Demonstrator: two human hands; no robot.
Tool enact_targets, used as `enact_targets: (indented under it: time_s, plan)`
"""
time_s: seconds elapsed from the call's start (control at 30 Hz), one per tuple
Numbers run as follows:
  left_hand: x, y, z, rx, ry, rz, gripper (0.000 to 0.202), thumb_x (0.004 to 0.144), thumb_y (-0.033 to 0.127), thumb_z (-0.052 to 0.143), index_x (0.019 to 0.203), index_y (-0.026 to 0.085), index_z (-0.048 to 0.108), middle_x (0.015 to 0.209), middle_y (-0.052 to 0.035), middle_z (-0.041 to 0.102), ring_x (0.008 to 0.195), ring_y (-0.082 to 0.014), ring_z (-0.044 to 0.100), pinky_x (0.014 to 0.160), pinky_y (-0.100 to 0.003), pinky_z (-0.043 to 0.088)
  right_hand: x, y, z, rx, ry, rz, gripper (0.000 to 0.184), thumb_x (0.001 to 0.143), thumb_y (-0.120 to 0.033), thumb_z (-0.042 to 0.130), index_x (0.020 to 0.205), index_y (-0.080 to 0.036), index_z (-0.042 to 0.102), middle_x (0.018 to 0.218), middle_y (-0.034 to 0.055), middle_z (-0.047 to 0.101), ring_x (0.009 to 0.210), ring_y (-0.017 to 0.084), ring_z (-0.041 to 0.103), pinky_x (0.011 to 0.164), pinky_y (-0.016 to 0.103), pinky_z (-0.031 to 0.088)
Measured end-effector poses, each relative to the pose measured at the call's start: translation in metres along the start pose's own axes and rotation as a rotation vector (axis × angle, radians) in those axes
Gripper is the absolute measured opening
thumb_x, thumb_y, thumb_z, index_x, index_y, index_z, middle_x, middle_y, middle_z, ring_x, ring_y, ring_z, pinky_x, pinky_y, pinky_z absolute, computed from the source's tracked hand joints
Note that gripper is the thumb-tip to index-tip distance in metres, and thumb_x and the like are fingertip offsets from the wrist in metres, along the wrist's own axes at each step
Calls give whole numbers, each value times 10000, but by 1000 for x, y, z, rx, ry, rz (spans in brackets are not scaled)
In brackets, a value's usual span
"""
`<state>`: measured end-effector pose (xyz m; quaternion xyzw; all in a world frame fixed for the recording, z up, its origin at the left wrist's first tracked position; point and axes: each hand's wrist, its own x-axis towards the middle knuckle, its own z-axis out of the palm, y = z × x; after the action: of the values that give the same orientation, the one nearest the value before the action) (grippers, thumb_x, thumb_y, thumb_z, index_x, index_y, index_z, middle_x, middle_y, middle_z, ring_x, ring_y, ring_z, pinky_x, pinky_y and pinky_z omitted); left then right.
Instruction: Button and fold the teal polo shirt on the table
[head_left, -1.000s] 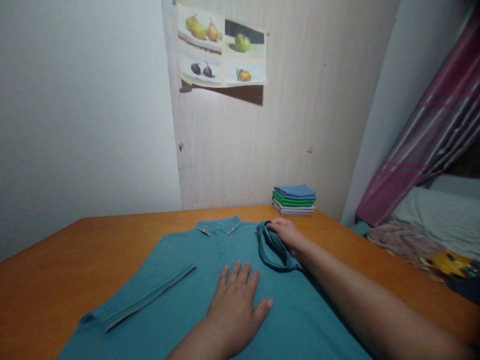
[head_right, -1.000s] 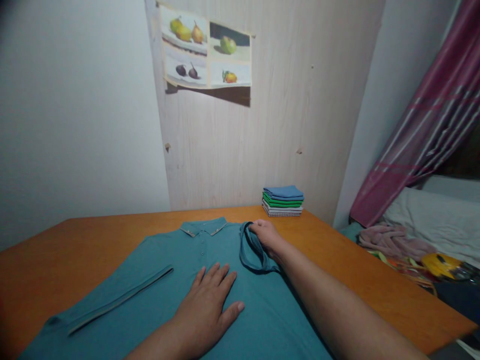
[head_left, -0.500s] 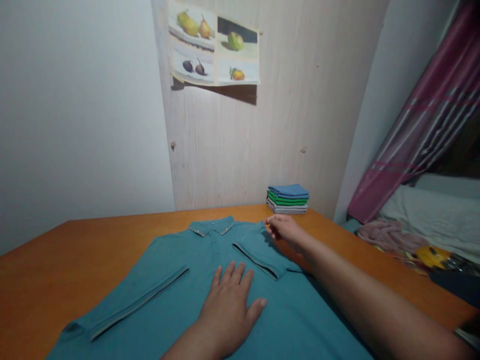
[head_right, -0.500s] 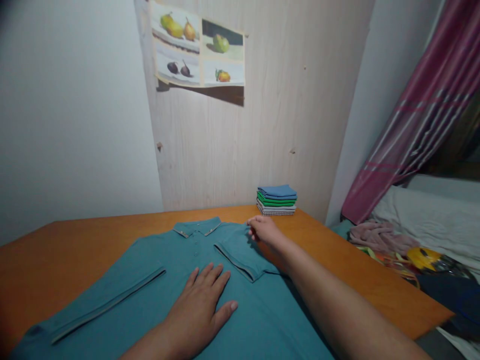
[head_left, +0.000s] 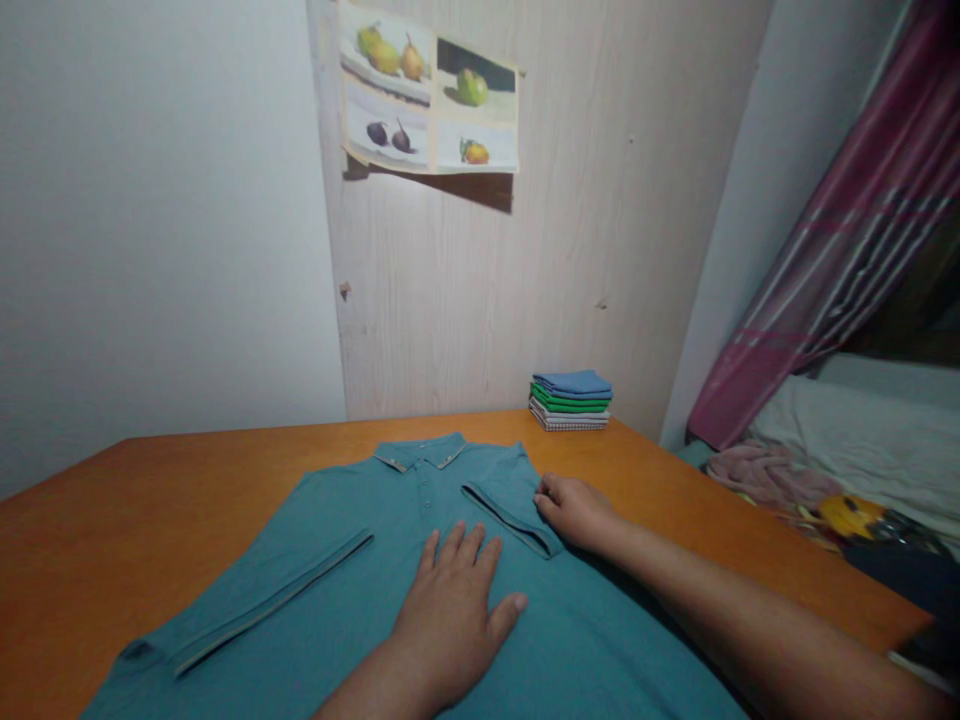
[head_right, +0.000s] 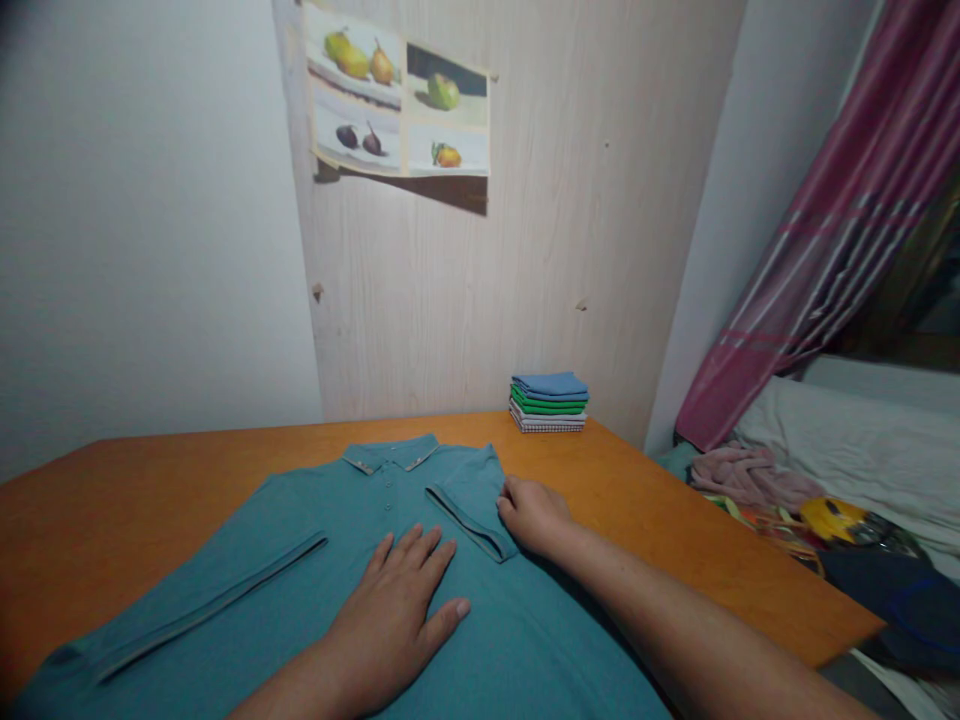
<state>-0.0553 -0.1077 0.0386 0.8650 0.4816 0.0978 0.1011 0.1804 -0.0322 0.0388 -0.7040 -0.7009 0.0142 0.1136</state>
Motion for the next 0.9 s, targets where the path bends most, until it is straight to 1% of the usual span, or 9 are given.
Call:
enact_targets:
  time_s: [0.1,0.27,0.33,0.43,0.5,0.57,0.7,0.77,0.9]
  plan:
    - [0,0,0,-7,-2,2,684,952,607,373,1519,228,426,1613,-112,322,1511,-346,199,1223,-609,107,19,-2,-6,50,41,18,297,964,-389,446,1008,-218,685,1008,91,749,937,231,677,720,288,401]
    - [-1,1,-2,-24,-16,-5,687,946,609,389,1519,230,424,1616,-109,313,1512,-346,196,1221,-618,94,56,-13,-4,45,50,-14,395,995,-317,350,1118,-175,697,1198,153,706,1117,264,638,906,332,431]
    - [-2,2,-3,-21,-22,-9,686,948,607,385,1519,229,424,1615,-111,314,1512,-347,195,1220,-618,94,66,-18,4,39,17,-49,410,994,-310,361,1245,-173,655,1332,156,641,1254,273,565,1010,359,398]
    - [-3,1,-2,-20,-14,-8,673,955,600,370,1518,236,426,1615,-107,315,1512,-342,194,1223,-610,97,71,-22,18,32,-49,-89,515,997,-368,379,1471,-185,469,1551,129,437,1450,309,344,1147,473,274]
    - [-3,1,-1,-28,1,-3,668,961,604,351,1516,240,430,1616,-103,316,1514,-336,191,1225,-606,95,71,-20,25,31,-96,-95,587,1005,-443,347,1539,-199,363,1617,111,319,1489,350,249,1160,588,206]
    - [-2,0,1,-34,6,-1,675,959,614,346,1514,240,434,1617,-104,314,1515,-338,187,1224,-609,92,71,-17,27,30,-131,-99,606,1007,-495,314,1547,-220,346,1635,100,275,1496,365,223,1145,655,173]
    - [-2,-4,6,-54,12,3,680,963,628,316,1522,254,417,1621,-94,310,1518,-335,181,1226,-608,77,76,-17,23,20,-125,-97,569,1025,-476,254,1517,-225,394,1631,118,284,1512,316,190,1159,645,126]
    - [-1,-5,8,-67,22,9,682,964,639,298,1521,265,418,1623,-85,310,1520,-331,173,1228,-605,66,80,-19,23,15,-113,-88,588,1031,-474,222,1531,-198,364,1634,137,267,1520,300,163,1170,626,104]
    - [-1,-6,10,-74,30,9,702,955,663,290,1517,265,424,1623,-84,312,1523,-333,163,1230,-603,65,82,-22,30,5,-161,-83,669,1008,-570,240,1562,-201,303,1650,127,221,1526,306,138,1172,618,108]
